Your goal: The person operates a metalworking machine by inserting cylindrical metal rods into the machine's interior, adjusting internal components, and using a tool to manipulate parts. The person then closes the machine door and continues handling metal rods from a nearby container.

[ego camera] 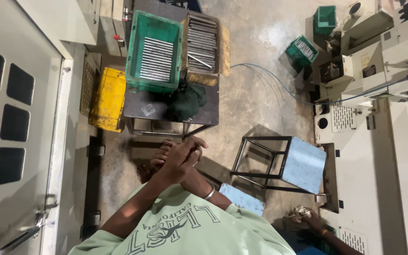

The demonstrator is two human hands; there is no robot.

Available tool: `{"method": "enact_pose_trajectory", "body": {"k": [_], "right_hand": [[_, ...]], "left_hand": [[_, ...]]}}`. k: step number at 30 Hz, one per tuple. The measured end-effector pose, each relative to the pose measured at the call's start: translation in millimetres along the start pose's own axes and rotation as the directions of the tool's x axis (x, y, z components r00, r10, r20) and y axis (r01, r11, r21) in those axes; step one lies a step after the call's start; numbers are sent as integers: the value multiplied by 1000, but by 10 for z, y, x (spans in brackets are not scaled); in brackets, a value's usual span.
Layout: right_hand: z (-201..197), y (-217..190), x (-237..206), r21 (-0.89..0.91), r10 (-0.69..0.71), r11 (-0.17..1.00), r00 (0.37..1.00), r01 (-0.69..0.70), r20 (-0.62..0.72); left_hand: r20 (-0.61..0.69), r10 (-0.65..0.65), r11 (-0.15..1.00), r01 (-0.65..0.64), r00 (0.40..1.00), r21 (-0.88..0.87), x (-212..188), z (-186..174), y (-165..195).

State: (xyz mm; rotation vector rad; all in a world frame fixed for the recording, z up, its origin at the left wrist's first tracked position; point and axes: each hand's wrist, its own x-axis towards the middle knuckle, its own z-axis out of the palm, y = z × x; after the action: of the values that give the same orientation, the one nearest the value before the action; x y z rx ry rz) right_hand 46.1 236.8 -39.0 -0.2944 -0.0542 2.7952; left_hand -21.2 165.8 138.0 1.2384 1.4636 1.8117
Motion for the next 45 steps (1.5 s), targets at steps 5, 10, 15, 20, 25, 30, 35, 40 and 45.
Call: {"method": "enact_pose_trajectory", "body": {"k": [5, 10, 15, 20, 25, 30, 35, 40, 45], "right_hand": [[267, 254, -12, -127, 208, 972, 975, -198, 74], [409, 372, -98, 51, 280, 957, 956, -285, 83], [251, 430, -115, -174, 137, 967, 957, -185, -254], [256, 594, 65, 269, 498, 831, 866, -487, 30], [309, 528, 208, 282, 585, 782, 811, -556, -24], [213, 474, 580, -625, 495, 575, 832, -529, -249], [214, 604, 880, -138, 778, 604, 618, -785, -107], [285, 812, 1090, 156, 948, 298, 312, -942, 69], [362, 961, 1186, -58, 938, 307, 313, -950, -153]], "left_hand": [[-61, -4, 985, 14, 998, 175, -197, -33, -10], [-59, 123, 940, -98, 991, 326, -457, -42, -74], [-97, 125, 922, -79, 987, 379, -604, -71, -143], [-171, 46, 947, 12, 984, 322, -602, -143, -87], [-210, 16, 965, 40, 977, 260, -535, -269, -94], [-264, -120, 976, 163, 957, 147, -424, -448, -212], [-418, -90, 950, 203, 904, 236, -282, -603, -290], [-546, 26, 918, 196, 837, 344, -272, -729, -351], [-710, -10, 912, 297, 705, 282, -324, -781, -399]]}}
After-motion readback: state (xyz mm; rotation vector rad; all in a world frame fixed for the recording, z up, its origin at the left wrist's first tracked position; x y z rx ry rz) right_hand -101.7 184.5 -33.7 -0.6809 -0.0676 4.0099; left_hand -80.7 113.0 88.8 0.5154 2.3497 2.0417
